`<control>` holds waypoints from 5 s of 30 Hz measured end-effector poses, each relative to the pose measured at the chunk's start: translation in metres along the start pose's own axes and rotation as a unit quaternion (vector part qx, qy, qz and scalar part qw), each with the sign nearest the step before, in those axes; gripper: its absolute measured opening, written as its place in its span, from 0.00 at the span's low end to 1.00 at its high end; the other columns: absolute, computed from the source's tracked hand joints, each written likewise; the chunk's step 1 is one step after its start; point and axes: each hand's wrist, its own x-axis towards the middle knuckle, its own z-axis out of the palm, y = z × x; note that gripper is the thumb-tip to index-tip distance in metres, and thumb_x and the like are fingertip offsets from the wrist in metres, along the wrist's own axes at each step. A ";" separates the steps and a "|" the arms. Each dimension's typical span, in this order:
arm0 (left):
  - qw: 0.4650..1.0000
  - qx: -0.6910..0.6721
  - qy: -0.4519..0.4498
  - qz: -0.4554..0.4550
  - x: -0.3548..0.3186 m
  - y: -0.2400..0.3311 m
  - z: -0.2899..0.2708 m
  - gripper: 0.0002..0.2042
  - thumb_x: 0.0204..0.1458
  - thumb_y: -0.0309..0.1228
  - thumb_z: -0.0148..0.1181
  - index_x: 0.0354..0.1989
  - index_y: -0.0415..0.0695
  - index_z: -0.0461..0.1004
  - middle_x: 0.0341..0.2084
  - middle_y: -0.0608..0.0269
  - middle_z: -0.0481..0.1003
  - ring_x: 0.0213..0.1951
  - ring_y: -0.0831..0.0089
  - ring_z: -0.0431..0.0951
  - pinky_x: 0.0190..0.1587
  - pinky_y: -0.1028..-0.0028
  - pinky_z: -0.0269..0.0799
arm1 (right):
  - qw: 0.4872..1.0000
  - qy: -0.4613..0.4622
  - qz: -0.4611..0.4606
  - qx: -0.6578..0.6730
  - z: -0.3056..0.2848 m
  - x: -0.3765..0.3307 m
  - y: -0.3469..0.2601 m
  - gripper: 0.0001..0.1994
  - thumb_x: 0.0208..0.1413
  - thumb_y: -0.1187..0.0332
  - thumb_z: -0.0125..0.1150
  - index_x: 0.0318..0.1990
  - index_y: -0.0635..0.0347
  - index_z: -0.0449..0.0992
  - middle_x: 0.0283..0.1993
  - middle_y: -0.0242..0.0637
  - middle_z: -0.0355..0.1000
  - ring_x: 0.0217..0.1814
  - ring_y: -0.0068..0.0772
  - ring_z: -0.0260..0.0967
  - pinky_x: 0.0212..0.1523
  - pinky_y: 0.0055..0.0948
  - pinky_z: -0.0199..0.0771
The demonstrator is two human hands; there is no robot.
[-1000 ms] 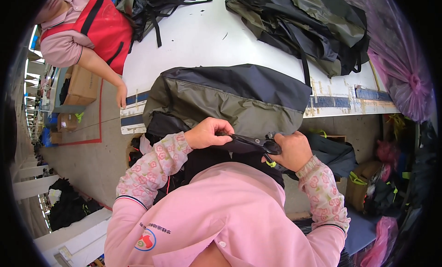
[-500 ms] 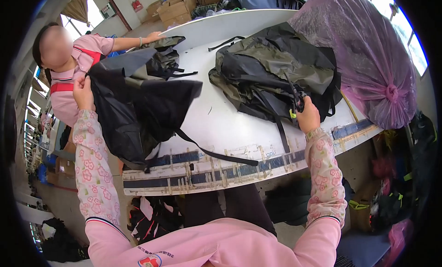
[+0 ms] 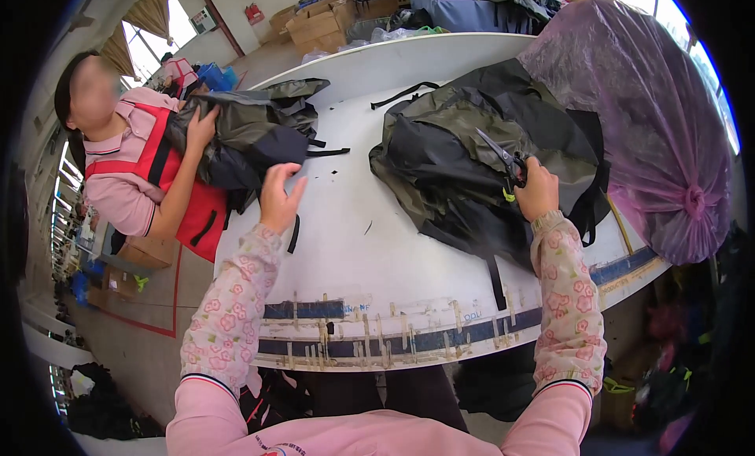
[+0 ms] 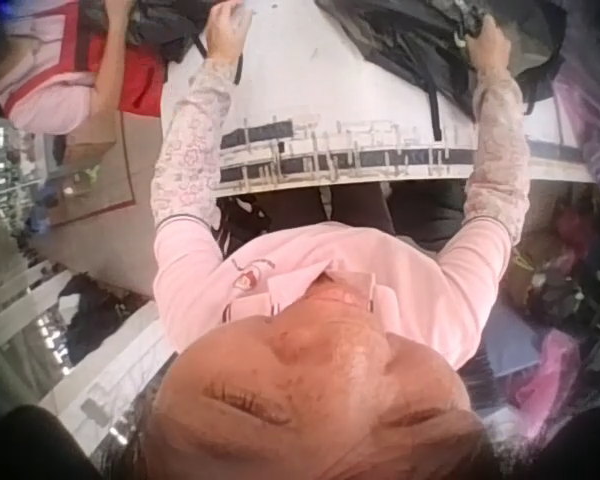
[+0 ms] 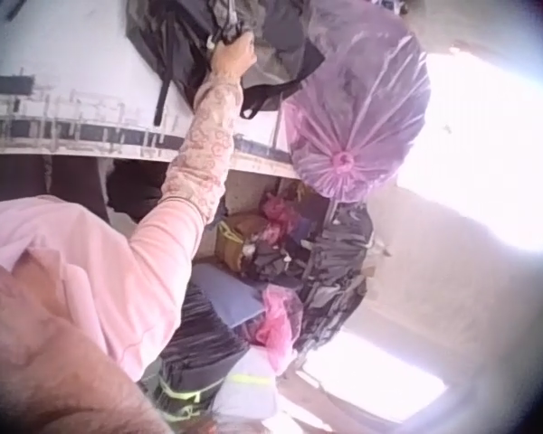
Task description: Inspecting and trimming excess threads from manufactured backpacks using scissors.
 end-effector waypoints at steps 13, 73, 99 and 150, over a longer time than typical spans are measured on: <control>0.692 -0.589 -0.164 -0.385 -0.022 0.127 0.082 0.12 0.51 0.27 0.60 0.43 0.39 0.72 0.29 0.67 0.76 0.31 0.77 0.77 0.33 0.77 0.73 | 0.841 -0.394 -0.198 0.315 -0.178 -0.178 -0.134 0.11 0.41 0.75 0.66 0.31 0.63 0.69 0.27 0.45 0.69 0.32 0.53 0.68 0.33 0.41 0.67; 0.789 -0.449 -0.335 -0.251 -0.282 0.042 -0.117 0.08 0.43 0.19 0.68 0.29 0.42 0.76 0.28 0.73 0.67 0.32 0.83 0.67 0.37 0.81 0.62 | 0.912 -0.374 -0.059 0.156 0.007 -0.253 -0.091 0.13 0.38 0.79 0.64 0.33 0.63 0.68 0.32 0.53 0.71 0.41 0.59 0.69 0.39 0.40 0.69; 0.671 -0.571 -0.236 -0.409 -0.302 0.032 -0.096 0.09 0.49 0.21 0.62 0.40 0.37 0.76 0.35 0.66 0.77 0.38 0.82 0.75 0.45 0.81 0.69 | 0.883 -0.315 -0.340 0.071 0.013 -0.255 -0.267 0.29 0.35 0.44 0.70 0.33 0.60 0.69 0.28 0.38 0.71 0.36 0.43 0.69 0.40 0.39 0.61; 0.781 -0.460 -0.343 -0.249 -0.282 0.065 -0.096 0.05 0.47 0.25 0.64 0.32 0.40 0.75 0.30 0.68 0.75 0.36 0.80 0.73 0.43 0.78 0.67 | 0.721 -0.550 -0.010 0.422 0.020 -0.255 -0.227 0.15 0.43 0.73 0.73 0.30 0.62 0.68 0.25 0.25 0.64 0.28 0.16 0.58 0.31 0.21 0.63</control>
